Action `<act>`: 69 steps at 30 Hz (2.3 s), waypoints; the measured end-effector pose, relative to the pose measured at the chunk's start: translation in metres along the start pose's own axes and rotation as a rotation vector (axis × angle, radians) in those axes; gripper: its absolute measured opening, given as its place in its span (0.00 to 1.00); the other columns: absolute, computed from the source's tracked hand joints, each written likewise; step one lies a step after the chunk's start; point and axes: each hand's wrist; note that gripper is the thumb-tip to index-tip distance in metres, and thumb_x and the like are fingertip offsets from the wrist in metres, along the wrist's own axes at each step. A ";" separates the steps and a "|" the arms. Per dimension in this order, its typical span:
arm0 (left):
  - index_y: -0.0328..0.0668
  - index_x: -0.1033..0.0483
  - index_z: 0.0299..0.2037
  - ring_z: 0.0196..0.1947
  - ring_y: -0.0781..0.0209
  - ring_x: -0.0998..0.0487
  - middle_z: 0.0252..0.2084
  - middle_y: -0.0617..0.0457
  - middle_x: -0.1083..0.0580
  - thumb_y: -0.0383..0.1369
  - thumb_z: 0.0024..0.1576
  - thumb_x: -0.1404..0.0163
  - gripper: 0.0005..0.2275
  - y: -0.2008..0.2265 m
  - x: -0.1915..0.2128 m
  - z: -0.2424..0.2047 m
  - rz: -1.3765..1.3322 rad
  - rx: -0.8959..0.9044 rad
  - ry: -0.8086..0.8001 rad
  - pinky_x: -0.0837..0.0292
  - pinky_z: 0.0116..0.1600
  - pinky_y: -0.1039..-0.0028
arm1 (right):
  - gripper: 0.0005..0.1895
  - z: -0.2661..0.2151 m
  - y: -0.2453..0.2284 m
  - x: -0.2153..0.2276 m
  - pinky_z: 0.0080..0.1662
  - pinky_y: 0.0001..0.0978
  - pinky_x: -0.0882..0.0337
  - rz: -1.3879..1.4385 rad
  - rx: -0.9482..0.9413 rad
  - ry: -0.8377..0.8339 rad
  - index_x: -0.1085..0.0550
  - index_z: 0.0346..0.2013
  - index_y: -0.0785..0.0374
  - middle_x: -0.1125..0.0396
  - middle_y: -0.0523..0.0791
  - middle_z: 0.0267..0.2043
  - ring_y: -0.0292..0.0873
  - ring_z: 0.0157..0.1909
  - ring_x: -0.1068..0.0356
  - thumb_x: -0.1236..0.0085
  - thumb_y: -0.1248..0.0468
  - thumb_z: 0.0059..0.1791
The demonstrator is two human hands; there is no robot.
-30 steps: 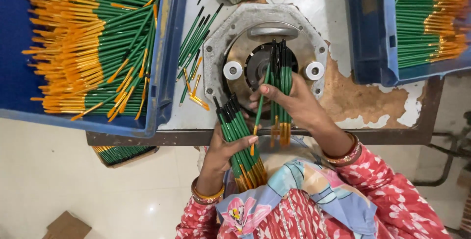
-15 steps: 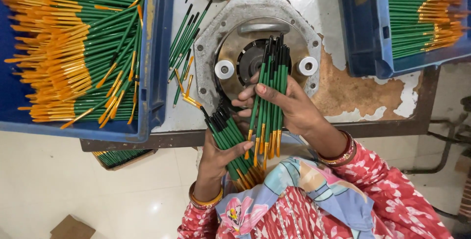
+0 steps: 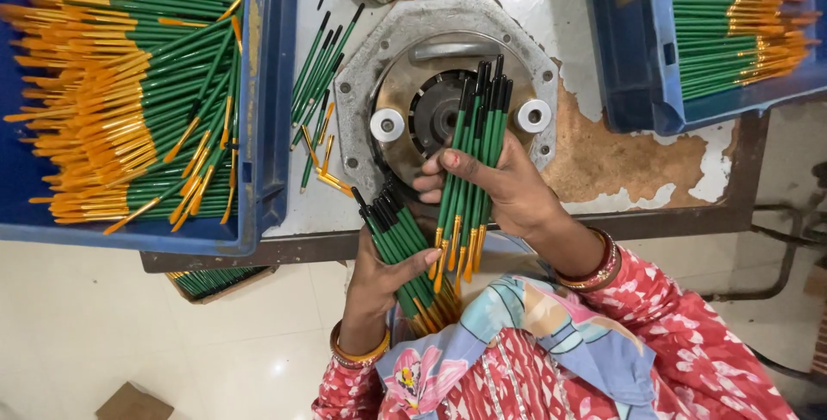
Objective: The person repeatedly inserts green and yellow pencils into a rotating sharpening machine, removes them, and places them into a blue bin. The person handles the pencils by hand and uses the machine to sharpen the tips.
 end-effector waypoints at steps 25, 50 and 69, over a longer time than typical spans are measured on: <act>0.29 0.26 0.52 0.44 0.64 0.20 0.45 0.49 0.21 0.25 0.50 0.33 0.21 0.002 -0.010 0.003 0.143 -0.048 -0.111 0.22 0.50 0.74 | 0.17 -0.005 0.001 -0.004 0.47 0.44 0.18 -0.041 0.064 0.051 0.33 0.52 0.66 0.27 0.52 0.43 0.49 0.45 0.21 0.41 0.62 0.53; 0.37 0.31 0.58 0.41 0.56 0.21 0.42 0.49 0.27 0.23 0.53 0.43 0.22 -0.017 0.062 0.019 -0.021 0.074 0.341 0.22 0.42 0.65 | 0.16 -0.033 -0.093 0.049 0.44 0.42 0.28 -1.394 0.633 0.118 0.32 0.55 0.65 0.27 0.45 0.35 0.41 0.36 0.26 0.46 0.64 0.54; 0.39 0.32 0.58 0.39 0.52 0.19 0.40 0.49 0.25 0.26 0.44 0.37 0.29 -0.090 0.146 0.044 -0.606 -0.025 -0.080 0.20 0.46 0.60 | 0.13 0.106 -0.211 -0.019 0.49 0.48 0.27 -2.104 0.907 0.224 0.24 0.49 0.64 0.26 0.53 0.44 0.58 0.48 0.26 0.38 0.61 0.53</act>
Point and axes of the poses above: each hand's wrist, its own z-axis towards the middle knuckle, its own x-axis out of the back of the hand, y = z × x
